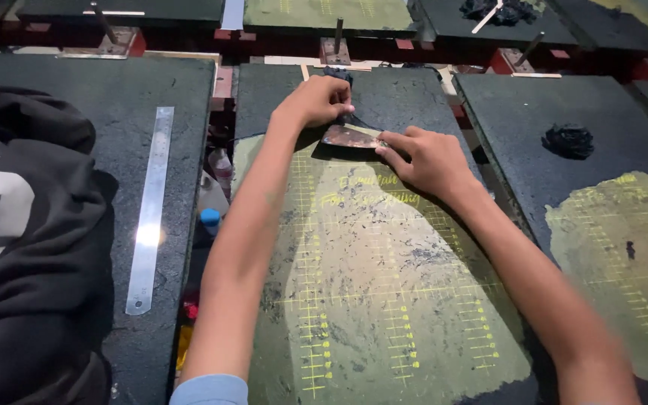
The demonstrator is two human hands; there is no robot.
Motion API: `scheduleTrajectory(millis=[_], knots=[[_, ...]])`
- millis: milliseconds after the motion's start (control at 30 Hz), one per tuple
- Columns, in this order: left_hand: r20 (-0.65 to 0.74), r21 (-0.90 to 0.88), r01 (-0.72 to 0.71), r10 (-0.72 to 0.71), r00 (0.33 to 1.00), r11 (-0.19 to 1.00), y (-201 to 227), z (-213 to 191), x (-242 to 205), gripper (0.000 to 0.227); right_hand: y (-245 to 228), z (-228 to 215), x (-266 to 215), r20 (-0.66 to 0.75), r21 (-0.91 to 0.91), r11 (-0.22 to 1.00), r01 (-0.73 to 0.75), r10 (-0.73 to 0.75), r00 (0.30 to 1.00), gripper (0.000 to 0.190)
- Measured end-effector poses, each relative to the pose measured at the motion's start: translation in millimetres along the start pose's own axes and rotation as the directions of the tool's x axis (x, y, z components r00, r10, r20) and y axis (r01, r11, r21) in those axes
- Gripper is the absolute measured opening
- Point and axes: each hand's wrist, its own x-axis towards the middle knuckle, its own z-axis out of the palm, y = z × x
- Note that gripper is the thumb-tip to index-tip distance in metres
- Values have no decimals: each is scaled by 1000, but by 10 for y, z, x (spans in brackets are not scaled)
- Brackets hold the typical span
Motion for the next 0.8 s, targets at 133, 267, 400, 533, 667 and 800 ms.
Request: scheduleTrajectory(millis=[133,267,400,533,667,800], knots=[[-13,16,0,0,1000,1000,50,4,-32,7,-42,-88,15,25,-20,1000,-5,5,1000,28],[0,-17,-38,38,999,999,117,-53,-118,7,-12,-109,49,20,-100,991,93,-92,996,28],[6,-52,-56,57,998,997,143,-81,-145,14,41,-63,68,77,-54,992,112,-108,991,31],[10,-42,-62,63,998,997,102,-58,-101,14,5,-32,69,111,3,999,35,-36,993,29],[-5,-67,-73,73,997,995,96,-56,-101,12,30,-65,99,182,87,995,-39,23,983,28],[-11,-92,-71,70,997,993,78,-46,-86,13,-10,-305,218,407,133,961,-244,171,897,42]])
